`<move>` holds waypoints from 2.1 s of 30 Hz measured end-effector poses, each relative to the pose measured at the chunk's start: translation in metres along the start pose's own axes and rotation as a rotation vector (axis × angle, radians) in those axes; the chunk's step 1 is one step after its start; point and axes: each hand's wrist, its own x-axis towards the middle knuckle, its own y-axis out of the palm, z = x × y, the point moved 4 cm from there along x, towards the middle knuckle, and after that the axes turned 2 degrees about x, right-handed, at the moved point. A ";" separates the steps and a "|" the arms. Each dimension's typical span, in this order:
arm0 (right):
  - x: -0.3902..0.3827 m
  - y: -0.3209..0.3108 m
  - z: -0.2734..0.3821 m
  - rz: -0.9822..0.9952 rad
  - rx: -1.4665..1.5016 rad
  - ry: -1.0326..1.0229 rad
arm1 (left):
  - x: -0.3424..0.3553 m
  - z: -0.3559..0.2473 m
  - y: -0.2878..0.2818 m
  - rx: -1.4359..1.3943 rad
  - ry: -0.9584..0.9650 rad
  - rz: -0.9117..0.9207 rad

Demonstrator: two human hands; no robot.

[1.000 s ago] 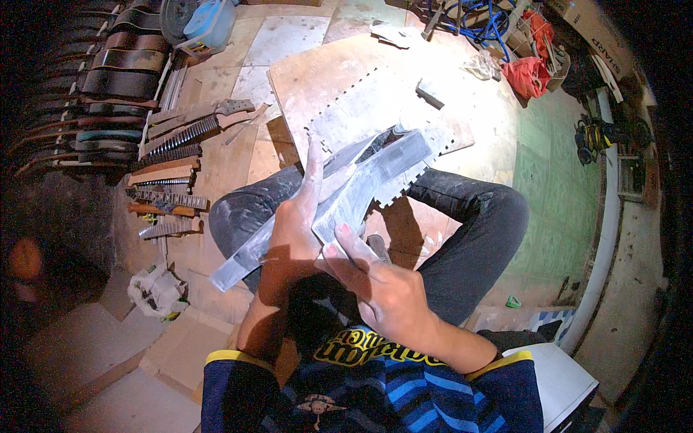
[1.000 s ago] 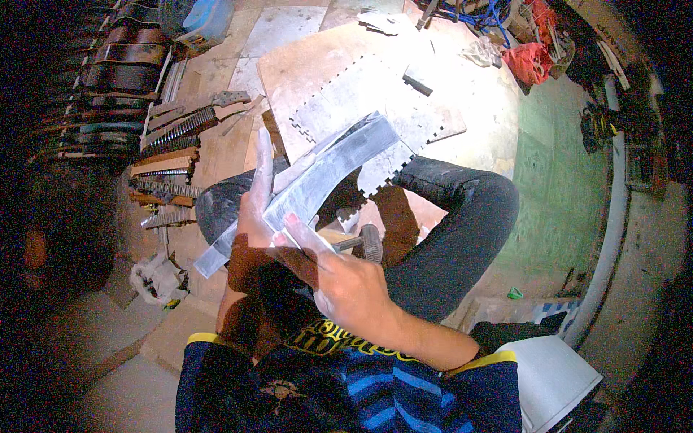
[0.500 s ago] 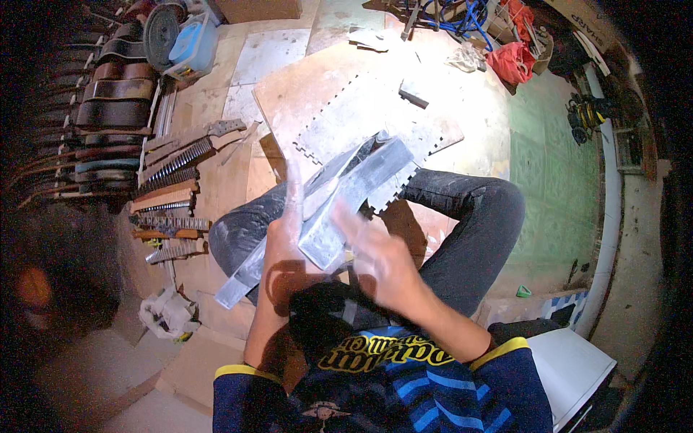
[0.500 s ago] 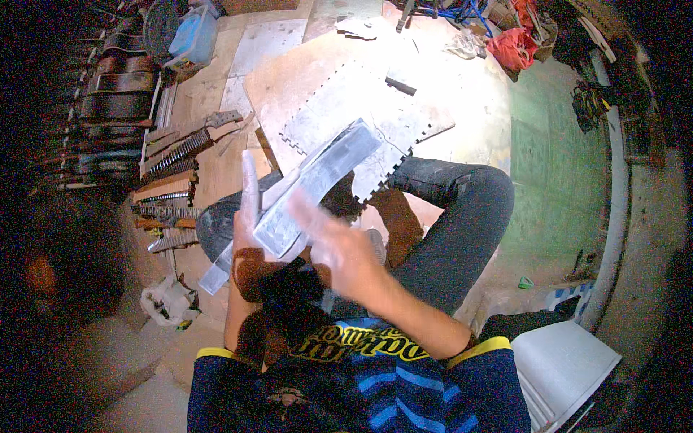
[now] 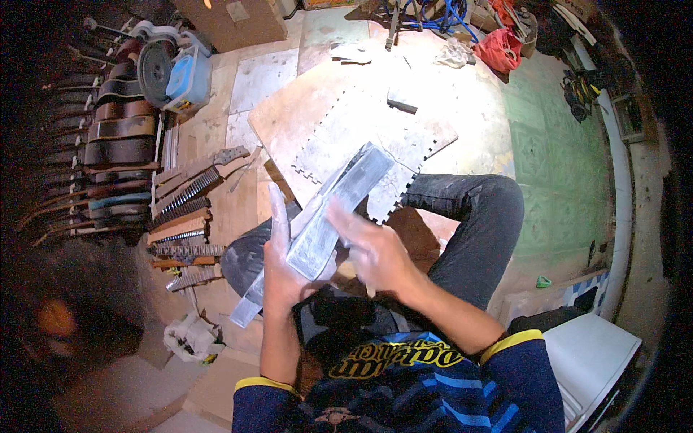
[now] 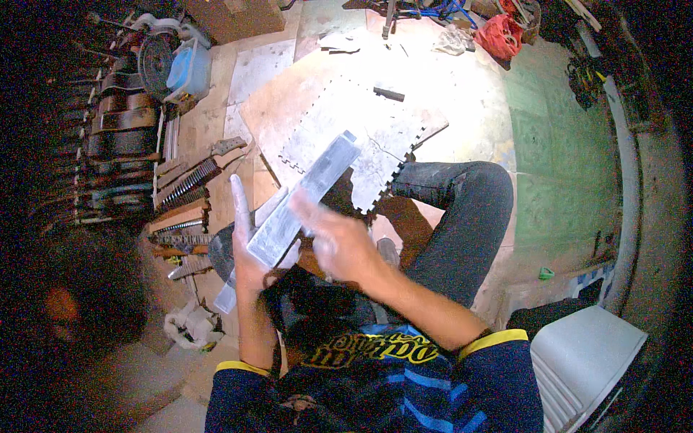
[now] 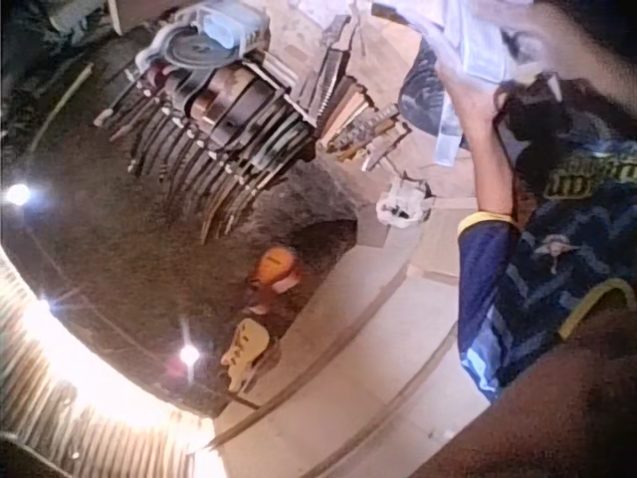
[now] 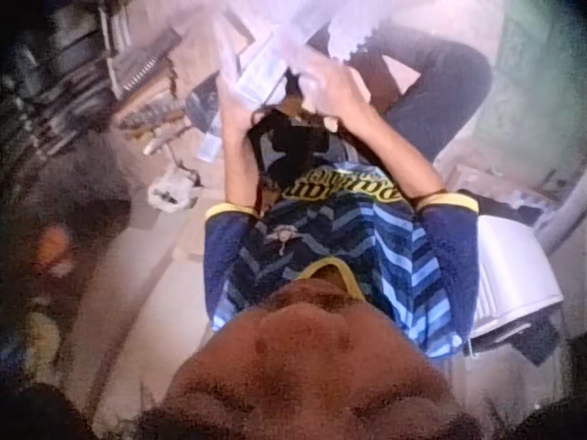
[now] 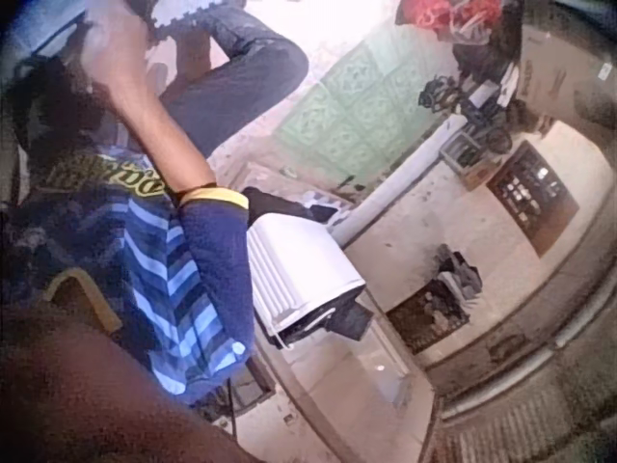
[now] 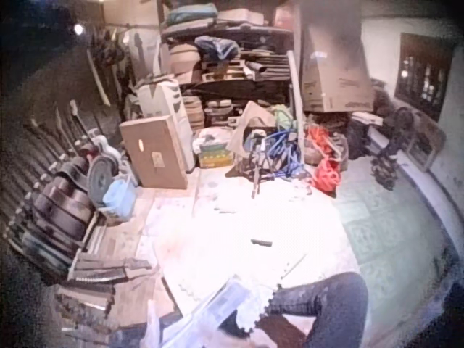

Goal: The person sands the surfaces and edges of a guitar body by hand using a piece of sandpaper.

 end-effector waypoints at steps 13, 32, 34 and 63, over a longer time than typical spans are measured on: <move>0.055 -0.170 -0.046 -0.653 -0.670 0.059 | 0.003 -0.008 -0.010 0.218 0.372 -0.137; 0.001 -0.028 0.016 -0.086 0.134 -0.011 | 0.002 -0.004 -0.010 0.134 0.347 -0.174; 0.003 -0.021 0.019 -0.008 0.097 0.067 | 0.000 -0.010 -0.006 0.158 0.349 -0.174; -0.005 -0.010 0.024 0.002 0.153 -0.098 | -0.005 0.001 -0.005 0.177 0.313 -0.101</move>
